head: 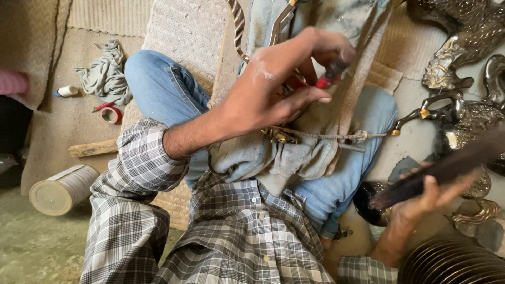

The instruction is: The person sits cross-legged on the floor and uses a hammer and chisel to shape a small metal object. They repeatedly strike the chisel with the hammer while holding the object steady on a cloth-covered surface.

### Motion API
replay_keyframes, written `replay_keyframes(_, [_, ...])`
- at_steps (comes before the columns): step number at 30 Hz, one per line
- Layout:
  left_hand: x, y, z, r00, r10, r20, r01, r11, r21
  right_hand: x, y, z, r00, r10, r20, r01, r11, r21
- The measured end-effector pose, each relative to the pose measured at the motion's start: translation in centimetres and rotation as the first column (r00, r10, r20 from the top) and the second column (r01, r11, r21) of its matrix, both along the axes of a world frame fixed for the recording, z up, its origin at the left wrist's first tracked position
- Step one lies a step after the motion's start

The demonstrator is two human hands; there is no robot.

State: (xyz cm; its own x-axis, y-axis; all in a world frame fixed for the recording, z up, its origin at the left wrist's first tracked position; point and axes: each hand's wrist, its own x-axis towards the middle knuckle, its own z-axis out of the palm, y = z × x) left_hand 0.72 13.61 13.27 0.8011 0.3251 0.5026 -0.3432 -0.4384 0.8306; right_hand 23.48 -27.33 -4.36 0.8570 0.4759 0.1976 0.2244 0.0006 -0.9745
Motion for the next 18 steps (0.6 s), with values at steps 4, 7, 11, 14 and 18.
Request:
replay_keyframes(4, [0.6,-0.3,-1.2,1.000,0.014,-0.020,-0.014,0.999,0.036,-2.1,0.2,1.9,0.994,-0.103,0.041,0.096,0.984,0.152])
replay_keyframes(7, [1.1,-0.5,-1.7,0.999,0.039,0.014,-0.040,0.993,0.114,-4.1,1.7,2.8,0.997,-0.058,0.056,0.046,0.979,0.197])
replay_keyframes(11, [1.2,-0.3,-1.4,0.998,0.046,0.044,-0.054,0.977,0.206,-6.3,3.9,4.7,0.993,0.108,-0.049,-0.110,0.992,-0.055])
replay_keyframes(14, [1.1,0.3,-0.9,0.996,0.019,-0.088,-0.006,0.989,0.148,-7.1,5.5,6.8,0.986,0.131,-0.104,-0.151,0.965,-0.217])
replay_keyframes(18, [1.4,0.6,-0.9,0.996,-0.022,-0.081,0.032,0.992,0.125,-6.6,7.0,10.4,0.977,0.211,-0.010,-0.209,0.954,-0.214])
